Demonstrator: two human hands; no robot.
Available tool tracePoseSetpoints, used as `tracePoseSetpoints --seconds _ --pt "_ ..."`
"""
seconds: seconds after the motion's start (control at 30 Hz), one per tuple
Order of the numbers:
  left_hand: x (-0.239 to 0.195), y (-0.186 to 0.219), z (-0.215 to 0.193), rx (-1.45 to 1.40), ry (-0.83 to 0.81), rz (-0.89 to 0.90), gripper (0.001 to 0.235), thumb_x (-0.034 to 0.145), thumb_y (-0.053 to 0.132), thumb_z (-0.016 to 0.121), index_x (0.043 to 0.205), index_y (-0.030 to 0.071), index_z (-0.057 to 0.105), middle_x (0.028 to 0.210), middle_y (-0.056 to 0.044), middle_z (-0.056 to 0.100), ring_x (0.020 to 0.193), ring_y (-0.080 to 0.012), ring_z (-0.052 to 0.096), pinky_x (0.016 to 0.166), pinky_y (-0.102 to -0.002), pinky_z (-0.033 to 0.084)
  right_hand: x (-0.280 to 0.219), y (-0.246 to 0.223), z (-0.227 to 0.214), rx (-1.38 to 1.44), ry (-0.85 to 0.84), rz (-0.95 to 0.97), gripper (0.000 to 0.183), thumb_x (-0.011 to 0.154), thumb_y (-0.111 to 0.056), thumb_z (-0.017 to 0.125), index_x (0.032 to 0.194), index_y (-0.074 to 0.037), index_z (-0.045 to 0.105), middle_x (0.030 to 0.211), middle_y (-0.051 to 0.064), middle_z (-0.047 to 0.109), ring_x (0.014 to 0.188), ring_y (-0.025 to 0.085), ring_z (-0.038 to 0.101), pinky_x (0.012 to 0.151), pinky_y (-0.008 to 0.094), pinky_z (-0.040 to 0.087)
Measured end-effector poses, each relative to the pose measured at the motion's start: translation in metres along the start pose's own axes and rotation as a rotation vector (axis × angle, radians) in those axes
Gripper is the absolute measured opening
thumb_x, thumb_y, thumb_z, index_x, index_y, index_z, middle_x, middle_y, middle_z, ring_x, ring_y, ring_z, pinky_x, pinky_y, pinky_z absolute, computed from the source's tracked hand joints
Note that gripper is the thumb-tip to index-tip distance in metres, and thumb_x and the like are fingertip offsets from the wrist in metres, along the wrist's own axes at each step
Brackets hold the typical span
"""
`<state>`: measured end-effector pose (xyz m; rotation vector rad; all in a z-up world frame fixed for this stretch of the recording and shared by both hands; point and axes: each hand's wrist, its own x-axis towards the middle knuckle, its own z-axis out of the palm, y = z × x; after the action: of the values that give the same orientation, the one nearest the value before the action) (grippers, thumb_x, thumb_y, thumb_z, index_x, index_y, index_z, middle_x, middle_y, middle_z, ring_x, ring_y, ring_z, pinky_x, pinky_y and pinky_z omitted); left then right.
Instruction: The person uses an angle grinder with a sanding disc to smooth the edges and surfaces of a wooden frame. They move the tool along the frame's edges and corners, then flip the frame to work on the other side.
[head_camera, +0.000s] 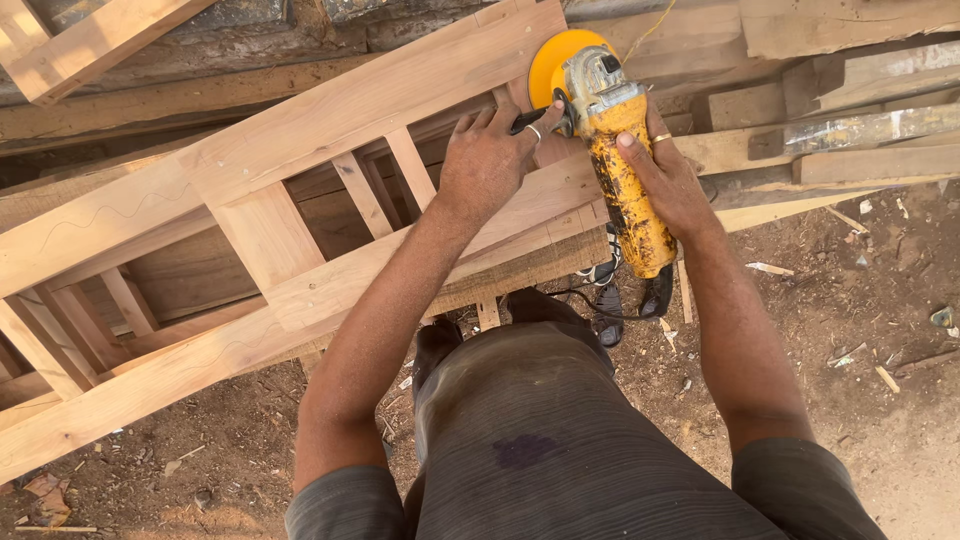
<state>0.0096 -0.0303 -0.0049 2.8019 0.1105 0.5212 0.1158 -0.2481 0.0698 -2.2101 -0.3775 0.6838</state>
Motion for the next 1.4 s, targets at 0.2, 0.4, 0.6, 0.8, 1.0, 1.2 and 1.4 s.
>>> tracePoseSetpoints --seconds 0.2,0.4,0.6,0.8,1.0,1.2,1.4 --pt "-0.013 0.021 -0.009 -0.029 0.006 0.038 0.053 0.094 0.033 0.064 0.146 0.035 0.054 0.104 -0.009 0.064 0.099 -0.0255 0.070 0.085 -0.049 0.058 -0.028 0.012 -0.002 0.165 -0.047 -0.070 0.083 0.102 -0.050 0.053 0.168 -0.014 0.019 0.147 0.017 0.057 0.122 0.021 0.058 0.100 0.037 0.052" --pt "-0.033 0.033 -0.015 -0.102 -0.112 0.021 0.054 0.100 0.025 0.066 0.152 0.032 0.053 0.104 -0.009 0.061 0.093 -0.0221 0.069 0.084 -0.044 0.059 -0.044 0.030 -0.003 0.055 -0.029 -0.052 0.077 0.106 -0.046 0.052 0.168 -0.013 0.018 0.156 0.015 0.049 0.138 0.024 0.050 0.111 0.037 0.043" --pt "-0.045 0.050 -0.017 -0.137 -0.034 0.050 0.059 0.093 0.029 0.068 0.149 0.032 0.053 0.103 -0.009 0.060 0.097 -0.0251 0.069 0.081 -0.044 0.058 -0.062 0.042 -0.006 0.108 -0.038 -0.050 0.075 0.106 -0.041 0.051 0.167 -0.014 0.019 0.151 0.015 0.053 0.130 0.023 0.054 0.107 0.037 0.046" --pt "-0.075 0.068 -0.023 -0.184 -0.153 0.048 0.070 0.085 0.020 0.071 0.152 0.029 0.052 0.106 -0.010 0.060 0.096 -0.0257 0.068 0.081 -0.044 0.059 -0.092 0.057 -0.005 0.080 -0.069 -0.213 0.068 0.114 -0.035 0.050 0.169 -0.010 0.021 0.156 0.019 0.051 0.135 0.022 0.051 0.111 0.038 0.045" --pt "-0.111 0.091 -0.024 -0.227 -0.228 0.099 0.068 0.089 0.017 0.071 0.153 0.024 0.051 0.101 -0.011 0.058 0.091 -0.0215 0.068 0.079 -0.042 0.063 -0.133 0.066 -0.003 -0.011 -0.070 0.213 0.078 0.100 -0.041 0.047 0.168 -0.018 0.015 0.145 0.017 0.057 0.124 0.026 0.059 0.102 0.043 0.050" --pt "-0.122 0.120 -0.026 -0.228 -0.041 0.214 0.068 0.086 0.021 0.072 0.149 0.022 0.049 0.111 -0.016 0.058 0.093 -0.0247 0.072 0.075 -0.043 0.065 -0.178 0.076 -0.017 0.003 -0.011 0.026 0.074 0.110 -0.036 0.050 0.168 -0.004 0.017 0.155 0.027 0.048 0.139 0.031 0.050 0.111 0.049 0.042" --pt "-0.098 0.102 -0.024 -0.280 -0.132 0.141 0.074 0.082 0.017 0.073 0.152 0.024 0.051 0.107 -0.013 0.059 0.093 -0.0254 0.070 0.077 -0.042 0.063 -0.147 0.080 -0.011 0.150 0.017 0.030 0.072 0.105 -0.033 0.047 0.166 -0.007 0.019 0.144 0.020 0.057 0.127 0.028 0.058 0.104 0.044 0.050"
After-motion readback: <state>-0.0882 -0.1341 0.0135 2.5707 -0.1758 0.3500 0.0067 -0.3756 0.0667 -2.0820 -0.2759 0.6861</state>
